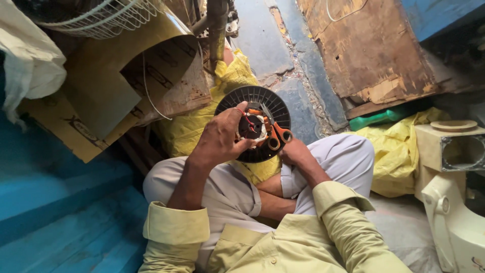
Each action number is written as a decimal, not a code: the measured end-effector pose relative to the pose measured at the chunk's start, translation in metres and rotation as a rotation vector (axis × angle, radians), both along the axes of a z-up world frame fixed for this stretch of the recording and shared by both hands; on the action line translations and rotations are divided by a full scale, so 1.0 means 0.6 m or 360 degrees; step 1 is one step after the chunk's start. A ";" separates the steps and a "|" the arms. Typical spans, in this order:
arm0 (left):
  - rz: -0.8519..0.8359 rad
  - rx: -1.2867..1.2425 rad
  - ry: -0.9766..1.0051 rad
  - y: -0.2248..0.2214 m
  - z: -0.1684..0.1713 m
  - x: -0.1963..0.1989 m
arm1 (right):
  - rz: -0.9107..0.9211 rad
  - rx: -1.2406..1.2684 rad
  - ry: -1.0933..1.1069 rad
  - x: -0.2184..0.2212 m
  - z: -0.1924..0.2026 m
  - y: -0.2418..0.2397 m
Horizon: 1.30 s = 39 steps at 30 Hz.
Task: The person sits on the floor and repairs a circular electrical component, likely a fan motor stator. They use orange-handled scissors to cut and strip wires, then twist and arrange the connections by hand.
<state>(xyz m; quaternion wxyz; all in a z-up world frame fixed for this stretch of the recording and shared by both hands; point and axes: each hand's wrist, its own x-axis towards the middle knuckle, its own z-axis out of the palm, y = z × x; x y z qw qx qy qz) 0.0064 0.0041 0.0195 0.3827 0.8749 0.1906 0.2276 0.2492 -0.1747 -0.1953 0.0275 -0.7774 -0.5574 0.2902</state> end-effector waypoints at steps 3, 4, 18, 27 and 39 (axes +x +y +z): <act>0.0028 0.0023 -0.0073 0.006 0.003 -0.003 | -0.0011 -0.0005 0.0016 0.001 -0.006 0.005; 0.0040 0.0128 -0.0163 0.006 0.002 -0.006 | -0.0013 -0.0008 0.0024 -0.001 -0.009 0.004; 0.0115 -0.0042 0.0047 0.011 -0.012 -0.002 | -0.0104 -0.0014 0.0007 -0.006 -0.012 0.003; 0.0044 -0.0028 -0.0121 0.003 0.029 0.006 | -0.0124 0.0046 0.0047 -0.007 -0.008 0.002; -0.0032 0.0057 -0.0228 0.021 -0.027 -0.009 | -0.0226 -0.0095 0.0222 0.016 -0.053 -0.002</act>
